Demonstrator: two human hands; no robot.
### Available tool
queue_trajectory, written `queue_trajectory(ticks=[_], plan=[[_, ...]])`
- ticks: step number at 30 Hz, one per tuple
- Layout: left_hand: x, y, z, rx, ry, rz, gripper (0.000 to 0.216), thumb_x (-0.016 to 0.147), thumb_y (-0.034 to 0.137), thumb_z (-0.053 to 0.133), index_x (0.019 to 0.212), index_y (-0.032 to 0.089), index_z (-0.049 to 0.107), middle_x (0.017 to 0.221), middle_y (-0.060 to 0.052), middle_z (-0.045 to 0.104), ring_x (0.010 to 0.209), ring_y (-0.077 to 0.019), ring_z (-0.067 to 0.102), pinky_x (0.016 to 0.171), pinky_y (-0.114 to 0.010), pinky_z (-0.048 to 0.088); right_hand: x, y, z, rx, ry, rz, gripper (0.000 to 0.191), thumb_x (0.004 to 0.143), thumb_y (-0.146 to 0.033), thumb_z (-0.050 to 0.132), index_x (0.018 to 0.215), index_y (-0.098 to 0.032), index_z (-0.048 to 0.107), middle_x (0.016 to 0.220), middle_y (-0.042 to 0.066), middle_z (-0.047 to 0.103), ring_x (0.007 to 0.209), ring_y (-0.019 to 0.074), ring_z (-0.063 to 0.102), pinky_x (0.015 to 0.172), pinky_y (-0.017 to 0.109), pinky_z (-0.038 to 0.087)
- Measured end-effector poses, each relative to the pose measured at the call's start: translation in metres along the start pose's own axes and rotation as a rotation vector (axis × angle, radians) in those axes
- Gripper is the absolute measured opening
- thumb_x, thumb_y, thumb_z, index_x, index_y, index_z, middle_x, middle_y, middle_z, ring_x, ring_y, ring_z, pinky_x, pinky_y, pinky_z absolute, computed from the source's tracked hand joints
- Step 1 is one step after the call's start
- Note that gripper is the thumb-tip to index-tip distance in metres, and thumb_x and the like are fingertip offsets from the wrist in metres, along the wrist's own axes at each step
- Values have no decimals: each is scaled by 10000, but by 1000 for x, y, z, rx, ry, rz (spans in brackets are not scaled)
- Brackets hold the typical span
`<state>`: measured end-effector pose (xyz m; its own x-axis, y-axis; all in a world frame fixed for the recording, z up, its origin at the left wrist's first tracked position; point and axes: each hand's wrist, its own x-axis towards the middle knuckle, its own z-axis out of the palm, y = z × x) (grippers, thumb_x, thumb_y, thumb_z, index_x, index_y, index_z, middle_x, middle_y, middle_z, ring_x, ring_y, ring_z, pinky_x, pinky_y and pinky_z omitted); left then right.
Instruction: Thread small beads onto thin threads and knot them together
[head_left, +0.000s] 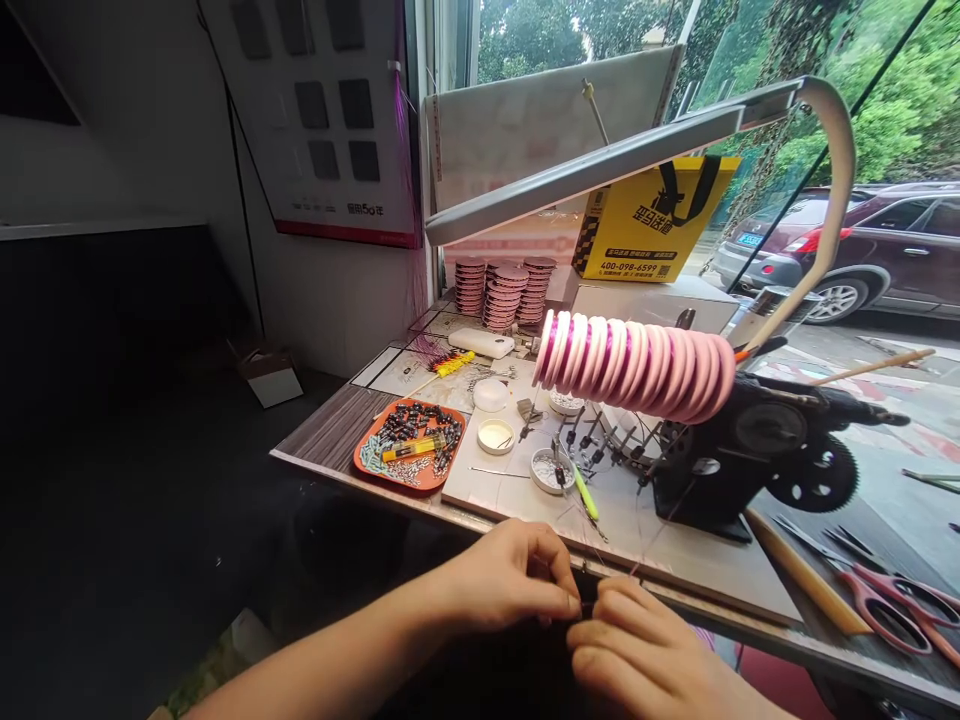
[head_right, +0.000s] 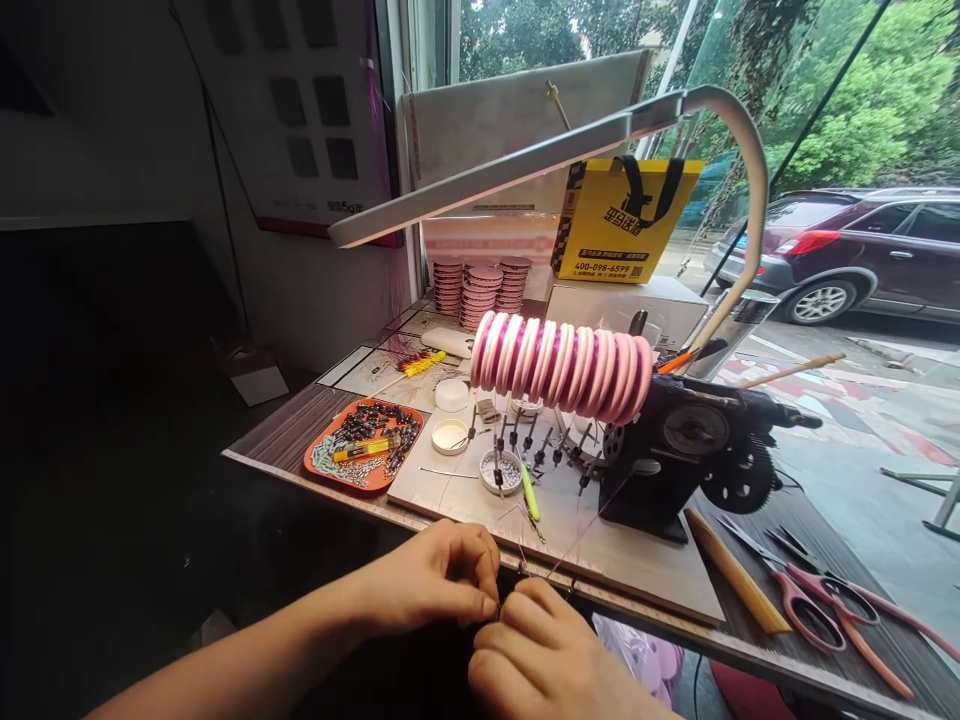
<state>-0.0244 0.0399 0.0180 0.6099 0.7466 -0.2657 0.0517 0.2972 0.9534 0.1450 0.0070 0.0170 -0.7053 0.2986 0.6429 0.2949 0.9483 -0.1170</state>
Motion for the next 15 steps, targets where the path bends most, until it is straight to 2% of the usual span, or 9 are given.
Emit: queue_trajectory(ticks=[1,3,6,9,12,14,15], plan=[[-5,-3,5,61,87,87,79,552,129,643,543,142,566,702,18,475,595,-86,427,536,-212,329,0,0,-1,86,1,84,401,1002,-187,215,715,-172,495,616,-13,573,552,107,446,583,227,375],[-13,-11,15,260,280,311,94,639,122,615,573,143,552,741,1,450,636,-99,422,534,-207,335,3,1,-6,305,-34,344,318,986,-267,292,770,-182,509,663,-1,561,598,116,485,555,201,391],[-19,-26,29,622,540,689,115,758,93,505,661,137,550,730,-27,453,628,-118,467,525,-212,399,16,3,-15,667,-63,759,225,928,-326,405,800,-186,526,742,7,565,702,137,528,642,220,420],[-16,-37,35,916,728,979,157,756,12,465,762,115,583,778,-75,513,657,-139,508,571,-228,461,31,8,-19,892,4,952,245,868,-381,484,736,-176,513,691,-9,527,653,128,466,609,222,388],[-14,-38,32,1127,729,1147,171,731,-28,490,784,91,602,757,-102,594,588,-143,485,515,-246,447,38,14,-18,999,-1,1015,293,816,-438,545,730,-160,512,684,-5,532,593,109,408,555,217,347],[-15,-33,29,1195,617,1178,189,728,-36,481,768,94,612,724,-101,636,552,-144,476,495,-258,425,37,15,-17,1010,-21,1022,317,803,-463,557,732,-158,508,689,1,541,593,109,411,557,218,351],[-16,-29,27,1158,546,1140,193,729,-27,476,751,103,617,726,-102,651,563,-149,489,510,-264,425,34,15,-17,975,-34,1011,317,815,-465,544,733,-161,507,688,2,540,601,114,422,563,220,361]])
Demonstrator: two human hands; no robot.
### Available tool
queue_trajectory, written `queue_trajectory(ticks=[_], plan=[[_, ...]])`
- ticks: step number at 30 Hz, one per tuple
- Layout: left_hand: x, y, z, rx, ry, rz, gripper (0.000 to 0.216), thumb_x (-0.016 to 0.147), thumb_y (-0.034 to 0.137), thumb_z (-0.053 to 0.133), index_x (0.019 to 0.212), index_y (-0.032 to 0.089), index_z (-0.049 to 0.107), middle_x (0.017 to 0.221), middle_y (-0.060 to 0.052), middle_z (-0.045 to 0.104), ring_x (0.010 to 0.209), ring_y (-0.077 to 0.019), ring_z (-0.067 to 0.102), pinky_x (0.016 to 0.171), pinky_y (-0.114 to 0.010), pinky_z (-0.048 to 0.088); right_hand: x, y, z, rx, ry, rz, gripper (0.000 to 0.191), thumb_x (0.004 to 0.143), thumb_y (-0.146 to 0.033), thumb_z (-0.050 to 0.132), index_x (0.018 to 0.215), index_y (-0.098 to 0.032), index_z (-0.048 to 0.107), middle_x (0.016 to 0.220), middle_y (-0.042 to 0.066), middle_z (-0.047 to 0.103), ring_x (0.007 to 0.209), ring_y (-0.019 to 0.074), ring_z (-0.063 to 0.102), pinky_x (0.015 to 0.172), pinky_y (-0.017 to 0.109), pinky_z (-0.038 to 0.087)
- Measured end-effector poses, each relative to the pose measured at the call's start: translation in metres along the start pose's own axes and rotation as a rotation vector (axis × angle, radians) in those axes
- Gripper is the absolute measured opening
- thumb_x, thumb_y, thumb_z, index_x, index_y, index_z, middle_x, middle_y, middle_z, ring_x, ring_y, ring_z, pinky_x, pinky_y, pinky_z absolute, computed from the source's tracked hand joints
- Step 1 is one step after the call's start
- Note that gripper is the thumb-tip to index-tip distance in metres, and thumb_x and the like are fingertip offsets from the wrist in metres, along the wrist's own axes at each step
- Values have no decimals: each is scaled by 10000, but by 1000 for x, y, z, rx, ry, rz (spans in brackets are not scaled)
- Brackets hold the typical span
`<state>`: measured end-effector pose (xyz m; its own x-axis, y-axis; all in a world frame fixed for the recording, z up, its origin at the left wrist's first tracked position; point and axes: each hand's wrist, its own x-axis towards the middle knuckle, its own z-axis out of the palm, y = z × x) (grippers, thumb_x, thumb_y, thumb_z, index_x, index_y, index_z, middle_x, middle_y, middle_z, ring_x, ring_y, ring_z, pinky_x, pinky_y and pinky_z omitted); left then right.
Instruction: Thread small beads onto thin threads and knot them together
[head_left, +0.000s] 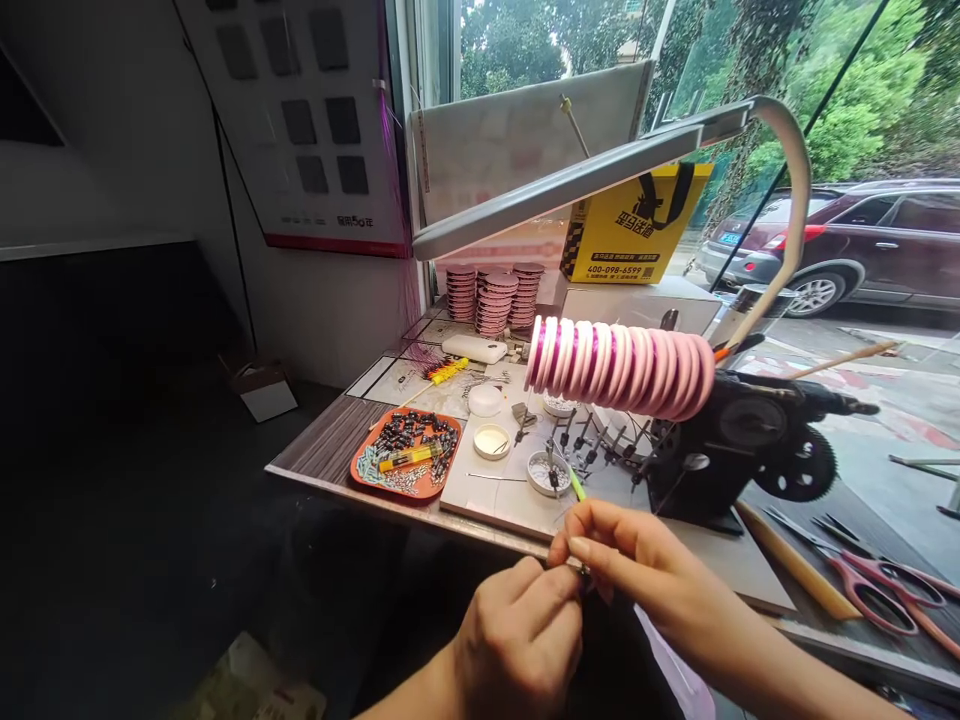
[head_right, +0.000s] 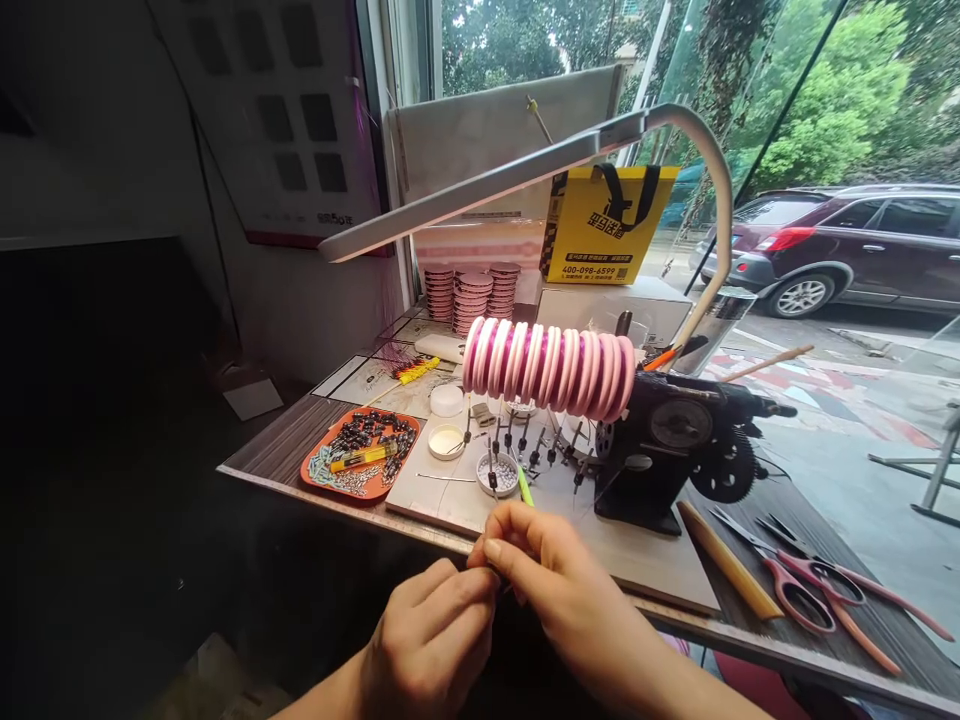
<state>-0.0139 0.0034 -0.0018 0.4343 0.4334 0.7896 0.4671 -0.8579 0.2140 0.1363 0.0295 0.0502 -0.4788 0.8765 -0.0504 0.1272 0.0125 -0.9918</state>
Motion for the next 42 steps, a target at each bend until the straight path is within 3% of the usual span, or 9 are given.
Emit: queue_trajectory(ticks=[2,5,8,15,20,29,35,37,42], plan=[[6,-2,-5,-305,-98,-299,164,700,17,501,662,128,617,688,-76,646,586,-142,502,543,-258,415,-7,4,-2,-164,17,-73,274,865,-425,492,756,-174,510,696,2,537,622,126,458,573,222,389],[14,-8,-6,-1013,-279,-1154,53,555,103,590,517,140,591,550,-5,576,502,-95,450,506,-230,357,-17,11,-2,-622,17,-444,180,919,-273,432,787,-200,531,725,11,562,621,123,510,556,206,416],[17,-15,1,-1329,-433,-1509,27,463,149,601,459,131,581,415,44,493,384,-49,352,458,-211,321,-24,24,1,-1019,8,-915,290,923,-108,362,757,-189,585,620,8,573,505,117,469,466,232,378],[14,-20,6,-1409,-458,-1636,41,414,139,596,446,126,573,429,39,509,382,-49,423,457,-185,298,-24,48,10,-1242,123,-1126,343,902,-10,356,699,-111,613,501,-16,503,473,118,407,654,328,436],[17,-18,-1,-1334,-390,-1512,45,460,132,630,476,123,589,549,11,560,469,-68,438,501,-208,334,-22,40,9,-1146,46,-1121,392,952,-60,280,732,-123,597,551,4,557,508,123,443,550,283,395],[-2,3,-7,-178,-41,-363,174,762,36,463,767,131,608,797,-94,595,689,-158,553,582,-243,468,-8,11,4,-241,83,-200,249,897,-353,443,732,-176,502,670,2,524,630,135,505,580,222,430],[-1,-2,-5,149,-79,51,219,760,-21,445,714,105,618,755,-127,672,545,-155,518,482,-269,421,5,4,1,-162,15,-91,243,834,-348,486,677,-163,478,597,-31,441,543,99,394,504,202,366],[5,-4,-8,-31,-193,-73,217,741,-1,457,659,115,621,697,-109,656,575,-164,518,511,-276,408,-1,6,0,-281,22,-151,190,859,-297,460,729,-165,501,629,-13,494,577,114,452,532,212,404],[16,-14,-6,-1125,-330,-1300,52,529,111,592,500,147,568,559,16,563,475,-80,427,497,-226,346,-20,17,0,-828,17,-773,216,927,-161,380,815,-166,565,759,41,600,615,122,518,535,216,429]])
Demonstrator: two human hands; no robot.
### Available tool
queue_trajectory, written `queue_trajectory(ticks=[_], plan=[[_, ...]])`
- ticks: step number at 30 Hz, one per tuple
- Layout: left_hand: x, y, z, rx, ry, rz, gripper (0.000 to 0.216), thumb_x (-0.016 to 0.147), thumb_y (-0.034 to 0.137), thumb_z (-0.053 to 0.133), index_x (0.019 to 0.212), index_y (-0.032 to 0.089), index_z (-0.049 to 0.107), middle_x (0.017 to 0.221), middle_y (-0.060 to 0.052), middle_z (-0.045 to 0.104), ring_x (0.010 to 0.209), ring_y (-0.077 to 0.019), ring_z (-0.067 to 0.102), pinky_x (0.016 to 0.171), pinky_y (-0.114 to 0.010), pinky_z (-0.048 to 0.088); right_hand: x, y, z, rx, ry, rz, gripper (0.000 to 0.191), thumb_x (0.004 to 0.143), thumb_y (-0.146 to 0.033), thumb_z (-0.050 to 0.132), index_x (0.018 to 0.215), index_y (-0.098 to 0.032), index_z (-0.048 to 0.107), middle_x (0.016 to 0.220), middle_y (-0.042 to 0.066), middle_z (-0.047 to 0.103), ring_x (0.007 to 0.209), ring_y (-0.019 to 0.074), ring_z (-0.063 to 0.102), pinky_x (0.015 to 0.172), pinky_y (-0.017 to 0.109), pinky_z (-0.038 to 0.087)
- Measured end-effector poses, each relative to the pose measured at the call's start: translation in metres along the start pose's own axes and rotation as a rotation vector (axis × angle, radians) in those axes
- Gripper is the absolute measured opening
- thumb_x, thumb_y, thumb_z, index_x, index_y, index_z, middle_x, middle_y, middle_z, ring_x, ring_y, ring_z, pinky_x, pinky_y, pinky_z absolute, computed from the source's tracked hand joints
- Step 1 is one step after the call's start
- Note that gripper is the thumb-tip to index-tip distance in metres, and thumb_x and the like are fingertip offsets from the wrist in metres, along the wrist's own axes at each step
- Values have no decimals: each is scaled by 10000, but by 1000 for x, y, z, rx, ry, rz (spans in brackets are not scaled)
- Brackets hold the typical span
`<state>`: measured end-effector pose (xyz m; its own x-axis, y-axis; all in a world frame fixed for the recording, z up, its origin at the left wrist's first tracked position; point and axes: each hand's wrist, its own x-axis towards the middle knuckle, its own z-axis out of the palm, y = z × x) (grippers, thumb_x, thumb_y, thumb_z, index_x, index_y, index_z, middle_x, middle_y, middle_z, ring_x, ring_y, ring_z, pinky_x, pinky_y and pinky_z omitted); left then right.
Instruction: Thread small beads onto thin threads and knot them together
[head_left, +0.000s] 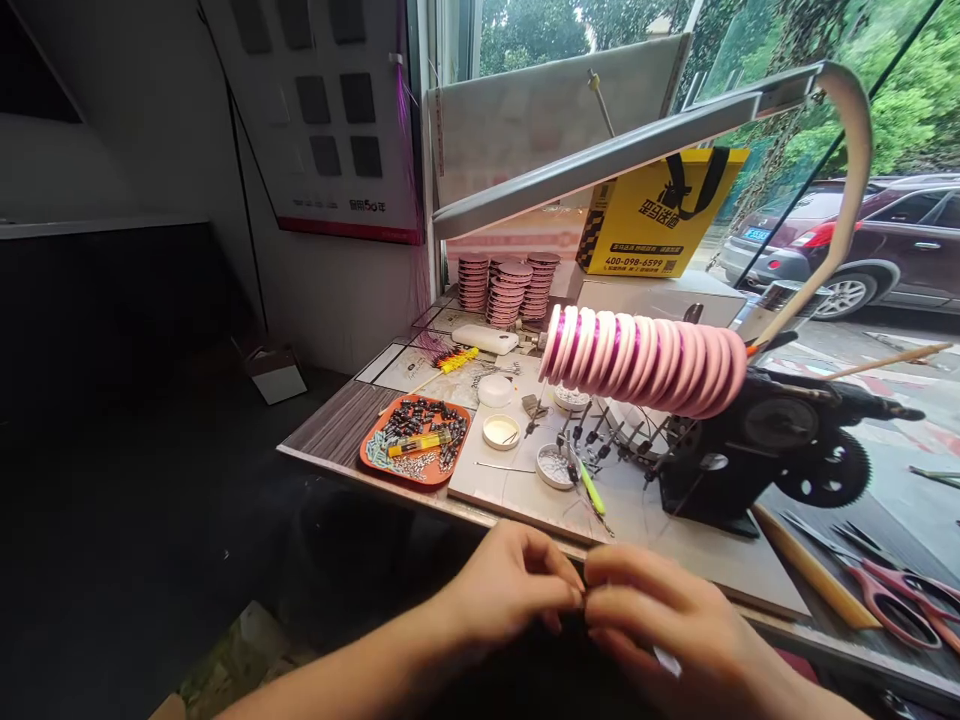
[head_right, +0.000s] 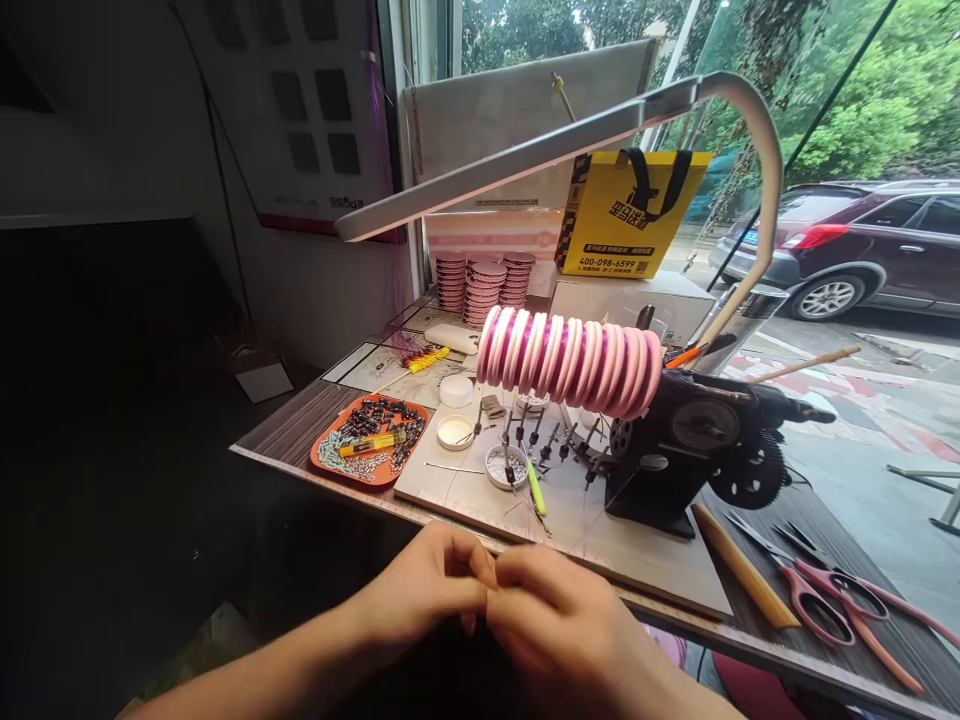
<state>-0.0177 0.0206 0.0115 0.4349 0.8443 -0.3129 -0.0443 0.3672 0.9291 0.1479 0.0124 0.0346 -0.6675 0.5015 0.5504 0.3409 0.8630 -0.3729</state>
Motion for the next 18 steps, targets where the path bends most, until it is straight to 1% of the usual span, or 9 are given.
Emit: queue_trajectory(ticks=[1,2,4,6,9,13,16,18], plan=[[3,1,-1,-117,-32,-125,46,498,128,597,478,143,557,537,23,555,442,-64,409,476,-216,336,-3,0,3,-116,3,-132,270,930,-127,359,775,-154,578,707,37,595,568,119,489,503,229,407],[5,1,-1,-173,-60,-193,49,475,139,595,461,138,548,515,26,548,418,-54,401,459,-206,328,-6,1,7,-218,10,-227,310,927,-93,343,747,-141,591,640,27,577,524,119,453,486,250,390],[8,0,-2,-227,-85,-264,60,441,140,591,436,133,531,475,34,529,395,-42,406,443,-186,321,-11,3,16,-346,20,-314,326,907,-43,341,742,-111,614,555,10,537,488,125,411,506,293,389],[10,0,-3,-282,-95,-318,62,423,129,596,433,129,535,452,43,519,393,-39,425,441,-169,322,-14,5,23,-381,59,-307,330,889,-17,352,712,-103,616,541,5,521,494,126,411,554,313,407],[9,1,-4,-335,-97,-355,57,413,106,608,443,122,561,453,42,528,398,-38,441,437,-159,327,-14,5,27,-420,62,-324,359,895,-16,344,681,-111,617,546,4,527,503,126,432,591,326,416],[9,2,-4,-367,-88,-373,55,409,93,616,453,113,589,489,29,565,406,-33,449,426,-150,317,-14,3,23,-457,52,-366,408,945,-39,277,774,-95,643,580,3,572,535,122,498,724,356,425],[10,0,-3,-364,-93,-372,52,408,98,615,448,113,585,494,28,563,404,-32,451,425,-152,309,-14,3,19,-466,48,-368,372,941,-33,307,800,-86,647,594,8,597,519,119,509,702,351,427],[10,-2,-3,-348,-99,-363,51,414,108,611,452,117,578,493,32,550,407,-35,448,430,-157,305,-12,3,19,-462,40,-373,388,946,-39,295,796,-84,650,581,10,597,510,122,513,683,348,428]])
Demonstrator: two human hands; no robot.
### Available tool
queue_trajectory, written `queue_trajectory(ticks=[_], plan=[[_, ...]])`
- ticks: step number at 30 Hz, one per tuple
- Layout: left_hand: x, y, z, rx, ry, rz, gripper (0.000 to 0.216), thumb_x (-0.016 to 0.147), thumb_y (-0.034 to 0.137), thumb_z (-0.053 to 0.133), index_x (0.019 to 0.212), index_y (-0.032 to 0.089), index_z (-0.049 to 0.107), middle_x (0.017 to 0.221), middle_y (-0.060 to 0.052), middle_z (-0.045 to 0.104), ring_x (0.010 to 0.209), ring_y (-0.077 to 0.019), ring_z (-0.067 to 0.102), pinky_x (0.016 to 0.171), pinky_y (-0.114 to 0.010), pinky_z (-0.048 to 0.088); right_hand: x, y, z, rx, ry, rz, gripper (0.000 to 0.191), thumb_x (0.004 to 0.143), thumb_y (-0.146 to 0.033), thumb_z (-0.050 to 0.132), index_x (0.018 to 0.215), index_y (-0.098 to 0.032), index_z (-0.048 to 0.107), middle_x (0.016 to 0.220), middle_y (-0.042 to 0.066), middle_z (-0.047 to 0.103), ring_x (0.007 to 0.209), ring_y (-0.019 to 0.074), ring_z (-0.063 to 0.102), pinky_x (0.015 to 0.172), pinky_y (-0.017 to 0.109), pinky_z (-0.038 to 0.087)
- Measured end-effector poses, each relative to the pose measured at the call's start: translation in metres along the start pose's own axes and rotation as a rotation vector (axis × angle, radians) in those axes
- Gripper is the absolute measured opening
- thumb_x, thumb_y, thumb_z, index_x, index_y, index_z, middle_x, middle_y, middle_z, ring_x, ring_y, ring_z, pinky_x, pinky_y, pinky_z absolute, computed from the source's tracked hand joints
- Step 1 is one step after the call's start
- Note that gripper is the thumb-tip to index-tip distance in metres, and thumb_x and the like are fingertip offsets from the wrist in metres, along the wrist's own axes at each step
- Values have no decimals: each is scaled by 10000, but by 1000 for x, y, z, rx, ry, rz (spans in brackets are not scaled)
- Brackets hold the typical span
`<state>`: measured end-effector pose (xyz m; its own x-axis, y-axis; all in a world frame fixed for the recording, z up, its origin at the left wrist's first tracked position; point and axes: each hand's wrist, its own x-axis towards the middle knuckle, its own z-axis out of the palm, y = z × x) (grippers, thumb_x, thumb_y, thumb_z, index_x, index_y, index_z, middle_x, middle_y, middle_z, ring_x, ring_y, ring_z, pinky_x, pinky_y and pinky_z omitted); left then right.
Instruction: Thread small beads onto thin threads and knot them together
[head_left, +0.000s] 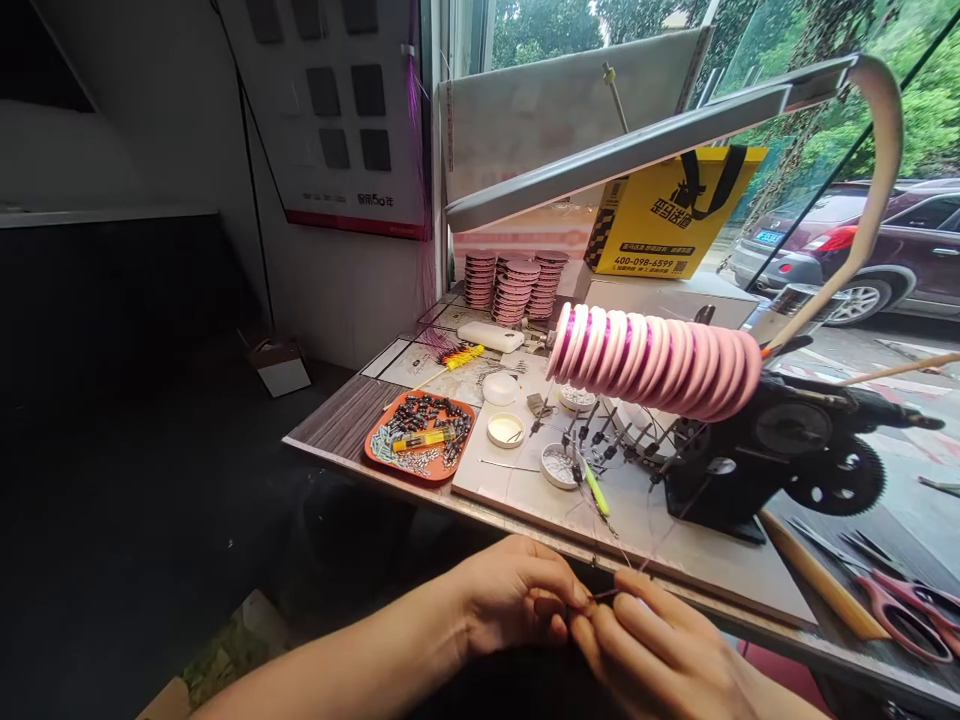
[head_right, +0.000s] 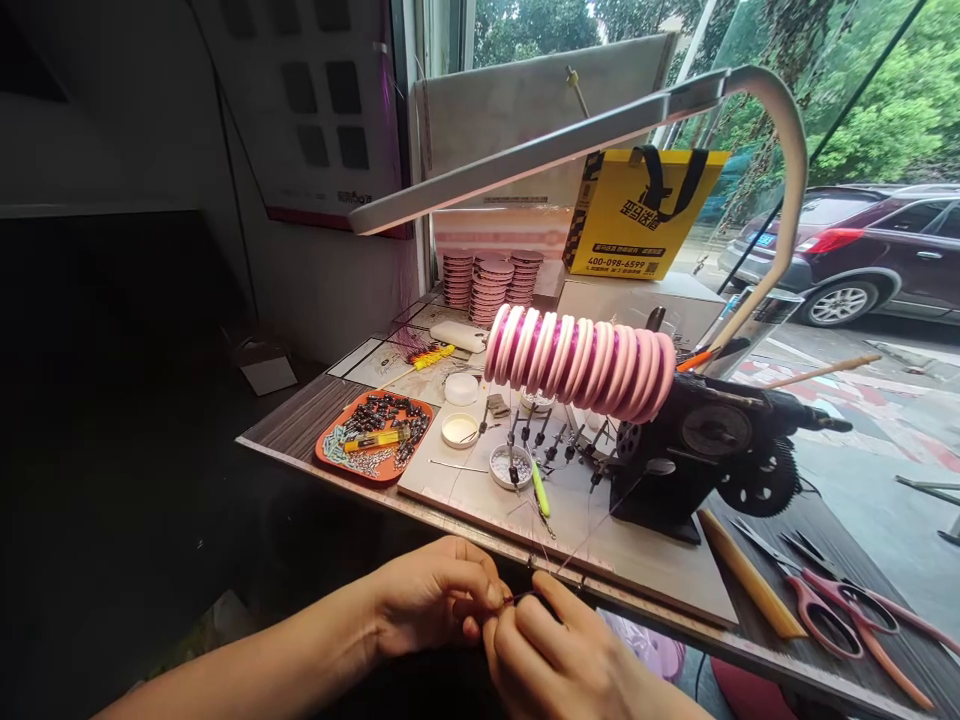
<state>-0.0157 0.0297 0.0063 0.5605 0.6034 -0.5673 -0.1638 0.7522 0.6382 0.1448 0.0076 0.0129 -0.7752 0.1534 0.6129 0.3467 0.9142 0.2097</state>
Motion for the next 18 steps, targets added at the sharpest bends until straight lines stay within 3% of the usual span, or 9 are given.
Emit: queue_trajectory(ticks=[3,5,7,10,14,16,18], plan=[[0,-1,-1,60,4,52,50,441,132,613,460,122,568,508,33,538,418,-42,426,454,-179,314,3,1,0,15,-5,-9,434,956,-39,249,783,-86,644,581,8,604,519,121,519,681,336,430],[-3,-1,-1,133,22,143,44,466,132,620,473,125,577,529,23,549,448,-58,427,481,-203,328,4,1,-1,63,1,-18,433,958,-44,245,768,-98,631,588,9,611,508,118,495,604,307,421],[-8,-3,0,207,48,271,54,490,98,634,494,129,591,586,11,573,534,-85,465,547,-221,355,4,1,-2,210,22,71,415,976,-115,262,730,-131,597,586,10,603,501,119,453,507,269,384],[-14,-11,3,530,171,660,84,596,79,629,548,140,597,697,-13,567,651,-117,497,609,-223,384,8,4,-7,558,14,456,324,970,-250,351,744,-165,566,629,9,569,552,118,468,492,215,379],[-16,-27,2,1201,506,1374,169,741,18,487,706,114,623,743,-78,579,615,-136,495,539,-234,419,28,15,-13,961,-62,974,214,878,-303,492,723,-167,548,655,-11,521,619,121,497,563,202,401],[-16,-31,1,1444,551,1604,196,744,-20,466,718,93,625,742,-108,625,564,-138,481,507,-250,407,37,21,-13,1091,-68,1052,237,848,-334,512,686,-162,523,621,-26,482,584,109,441,532,199,371],[-17,-29,0,1575,466,1670,201,743,-22,467,680,92,620,704,-110,642,526,-138,467,477,-262,379,40,24,-13,1139,-93,1062,247,835,-343,521,672,-158,515,609,-31,465,568,102,414,517,198,354]])
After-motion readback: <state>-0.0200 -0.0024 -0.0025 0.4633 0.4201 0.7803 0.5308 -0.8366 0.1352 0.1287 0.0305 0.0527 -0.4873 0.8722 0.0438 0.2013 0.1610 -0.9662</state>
